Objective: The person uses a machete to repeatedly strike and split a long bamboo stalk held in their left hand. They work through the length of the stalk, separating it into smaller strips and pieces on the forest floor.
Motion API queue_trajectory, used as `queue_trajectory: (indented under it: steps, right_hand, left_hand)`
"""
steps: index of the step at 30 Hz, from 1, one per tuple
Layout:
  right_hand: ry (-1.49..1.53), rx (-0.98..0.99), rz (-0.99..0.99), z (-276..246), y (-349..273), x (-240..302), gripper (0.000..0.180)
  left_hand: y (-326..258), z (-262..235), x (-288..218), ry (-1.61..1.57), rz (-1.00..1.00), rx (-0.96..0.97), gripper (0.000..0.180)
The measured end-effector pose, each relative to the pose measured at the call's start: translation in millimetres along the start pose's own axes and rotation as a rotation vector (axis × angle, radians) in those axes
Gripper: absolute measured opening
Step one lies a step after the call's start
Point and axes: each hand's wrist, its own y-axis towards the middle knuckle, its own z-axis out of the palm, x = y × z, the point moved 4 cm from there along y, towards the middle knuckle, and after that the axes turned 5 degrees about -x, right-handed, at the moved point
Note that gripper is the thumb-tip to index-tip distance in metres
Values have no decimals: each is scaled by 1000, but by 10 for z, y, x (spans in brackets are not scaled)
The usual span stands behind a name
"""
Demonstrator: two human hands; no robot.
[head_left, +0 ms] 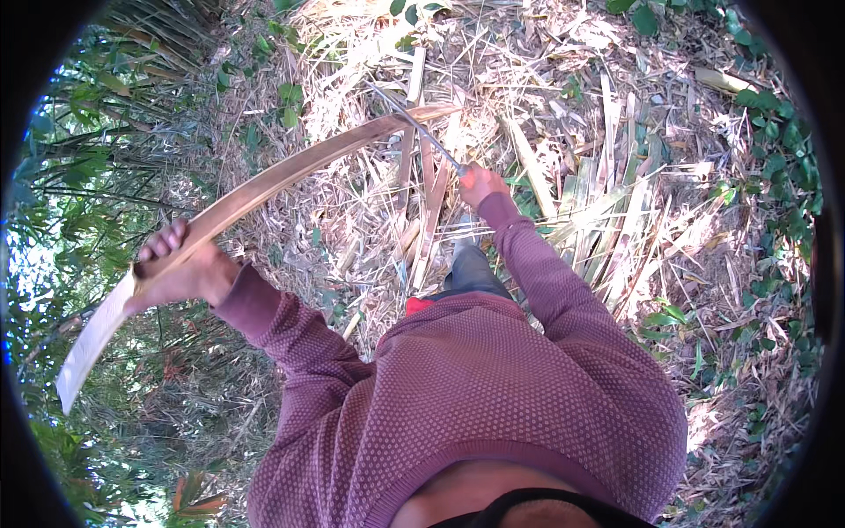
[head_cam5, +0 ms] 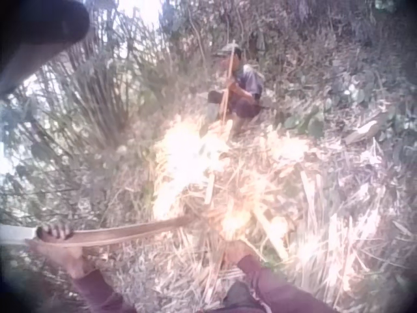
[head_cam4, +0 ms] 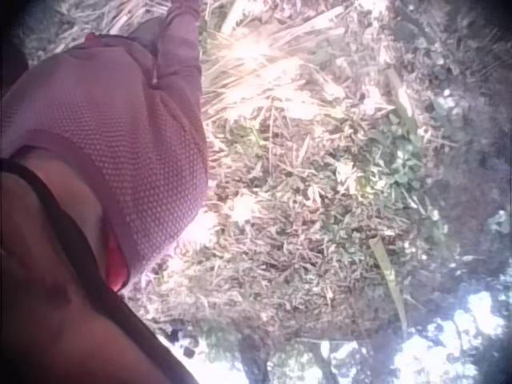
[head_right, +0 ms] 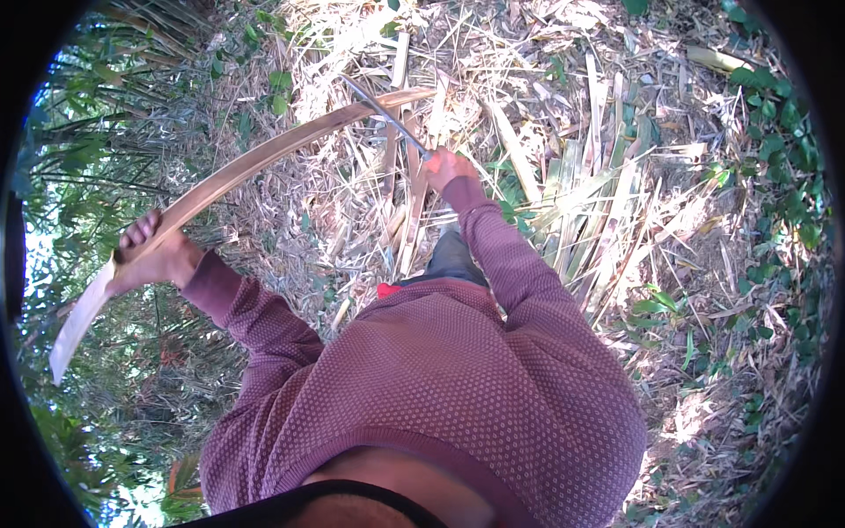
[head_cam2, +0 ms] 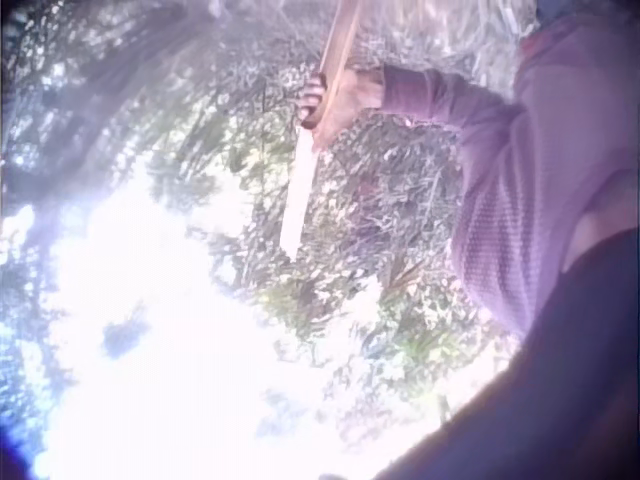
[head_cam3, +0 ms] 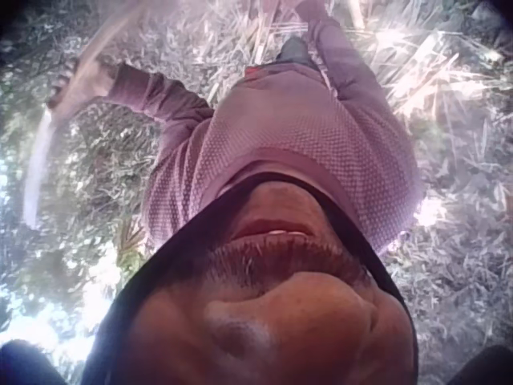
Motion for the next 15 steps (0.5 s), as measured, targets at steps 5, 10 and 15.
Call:
queue_trajectory:
  steps: [5, 10, 15]
  right_hand:
    - [-213, 78, -40, -191, 33, 8, 31]
    - [-184, -7, 204, -448, -87, -662, 31]
    - [-244, -23, 6, -565, -138, -452, 33]
  left_hand:
    - [15, -67, -51, -3, -16, -122, 72]
    - [457, -334, -413, -41, -117, -41, 74]
    - [569, -677, -482, 40, -128, -192, 74]
